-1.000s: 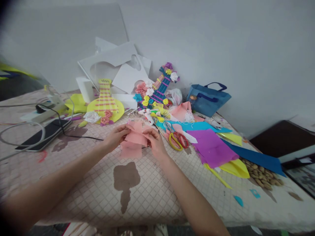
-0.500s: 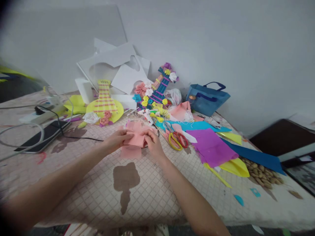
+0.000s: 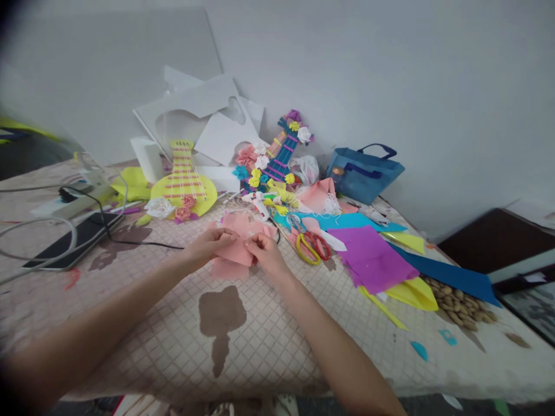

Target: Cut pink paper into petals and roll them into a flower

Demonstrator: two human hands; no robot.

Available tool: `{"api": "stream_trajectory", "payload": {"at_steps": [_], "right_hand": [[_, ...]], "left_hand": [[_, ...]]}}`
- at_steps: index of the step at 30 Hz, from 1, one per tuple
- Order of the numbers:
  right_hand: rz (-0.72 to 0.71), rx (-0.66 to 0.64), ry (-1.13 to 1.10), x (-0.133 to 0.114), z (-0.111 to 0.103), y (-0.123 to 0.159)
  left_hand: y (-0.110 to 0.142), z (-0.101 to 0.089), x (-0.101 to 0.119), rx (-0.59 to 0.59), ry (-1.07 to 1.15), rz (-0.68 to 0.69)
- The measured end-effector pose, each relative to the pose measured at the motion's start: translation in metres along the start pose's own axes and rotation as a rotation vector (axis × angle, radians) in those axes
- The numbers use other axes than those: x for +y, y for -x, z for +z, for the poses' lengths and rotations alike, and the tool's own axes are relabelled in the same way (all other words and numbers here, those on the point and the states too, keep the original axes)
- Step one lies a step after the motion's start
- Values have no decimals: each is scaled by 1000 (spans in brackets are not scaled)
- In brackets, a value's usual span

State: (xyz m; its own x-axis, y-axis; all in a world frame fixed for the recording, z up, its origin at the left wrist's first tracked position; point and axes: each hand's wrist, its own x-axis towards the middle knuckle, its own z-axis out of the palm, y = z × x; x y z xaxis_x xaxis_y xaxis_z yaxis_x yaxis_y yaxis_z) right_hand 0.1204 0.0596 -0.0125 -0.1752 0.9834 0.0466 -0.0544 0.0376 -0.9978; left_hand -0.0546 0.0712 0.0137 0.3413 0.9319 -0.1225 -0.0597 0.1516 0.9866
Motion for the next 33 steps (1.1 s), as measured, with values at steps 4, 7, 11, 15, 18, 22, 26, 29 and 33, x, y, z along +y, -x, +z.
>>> {"api": "stream_trajectory", "payload": {"at_steps": [4,7,11,15,18,22,26,29,33], "right_hand": [[-8,-20,13,-1,1,1],[5,-22,1,-1,2,1],[0,-19,10,-1,2,1],[-31,-32,59,0,1,0],[-38,-70,80,-1,0,1],[6,-138,112,-2,-1,3],[17,-110,105,-4,-2,3],[7,15,4,-5,0,3],[11,93,-110,-6,4,3]], "left_hand": [[-1,-1,-3,5,13,-9],[-1,-2,-3,41,-68,36],[1,-1,0,56,-119,58],[1,0,1,85,-158,6],[-1,-1,0,68,-195,11],[-1,-3,0,11,-228,89],[0,-2,1,0,-153,74],[1,0,1,-5,63,-24],[2,4,-2,-94,190,-69]]}}
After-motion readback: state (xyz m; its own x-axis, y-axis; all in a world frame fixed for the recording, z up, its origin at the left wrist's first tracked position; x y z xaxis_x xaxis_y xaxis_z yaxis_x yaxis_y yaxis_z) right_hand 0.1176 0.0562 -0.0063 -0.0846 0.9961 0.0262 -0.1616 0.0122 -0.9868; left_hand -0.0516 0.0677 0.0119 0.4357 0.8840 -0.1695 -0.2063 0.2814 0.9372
